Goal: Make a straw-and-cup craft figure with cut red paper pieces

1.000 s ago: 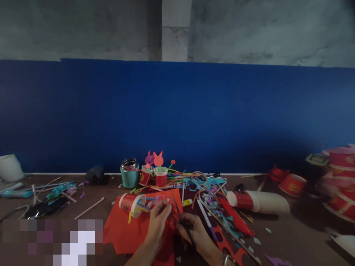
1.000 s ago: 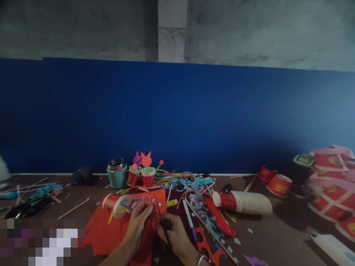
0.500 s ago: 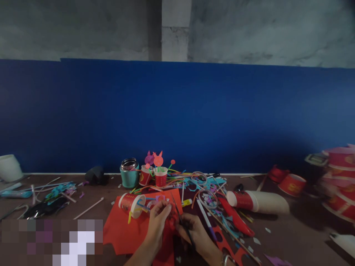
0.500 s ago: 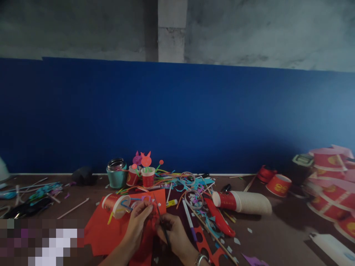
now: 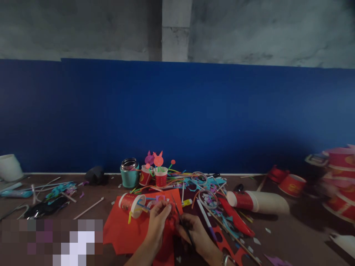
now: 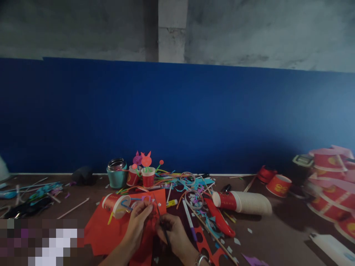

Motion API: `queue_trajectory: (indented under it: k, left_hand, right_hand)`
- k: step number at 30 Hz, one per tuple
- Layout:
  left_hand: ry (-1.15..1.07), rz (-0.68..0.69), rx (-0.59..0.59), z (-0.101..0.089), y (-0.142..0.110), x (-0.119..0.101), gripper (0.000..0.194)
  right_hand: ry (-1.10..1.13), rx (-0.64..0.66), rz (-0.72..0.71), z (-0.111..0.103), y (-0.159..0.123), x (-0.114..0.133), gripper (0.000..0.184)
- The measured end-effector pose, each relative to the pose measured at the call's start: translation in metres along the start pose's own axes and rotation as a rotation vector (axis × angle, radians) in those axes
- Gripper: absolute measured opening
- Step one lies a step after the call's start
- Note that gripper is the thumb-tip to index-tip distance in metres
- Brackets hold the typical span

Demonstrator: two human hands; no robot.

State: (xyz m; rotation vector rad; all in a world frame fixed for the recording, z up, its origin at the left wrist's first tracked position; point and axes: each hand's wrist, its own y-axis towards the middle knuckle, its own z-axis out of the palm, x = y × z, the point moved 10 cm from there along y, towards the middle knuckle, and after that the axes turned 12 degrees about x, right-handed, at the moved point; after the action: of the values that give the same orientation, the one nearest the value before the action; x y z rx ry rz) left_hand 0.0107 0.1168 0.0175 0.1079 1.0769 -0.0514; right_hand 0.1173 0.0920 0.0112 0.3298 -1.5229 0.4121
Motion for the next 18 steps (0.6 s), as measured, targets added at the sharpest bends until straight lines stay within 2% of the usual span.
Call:
queue_trajectory:
  k: [10, 18]
  left_hand:
    - [-0.021, -0.005, 0.017, 0.0012, -0.0006, 0.0014, 0.023]
    - [0.081, 0.031, 0.009, -0.0013, 0.0009, -0.0051, 0.023]
  right_hand:
    - [-0.023, 0.000, 0.008, -0.0004, -0.0010, -0.0004, 0.031]
    - [-0.056, -0.022, 0.049, -0.0016, -0.0002, -0.0039, 0.034]
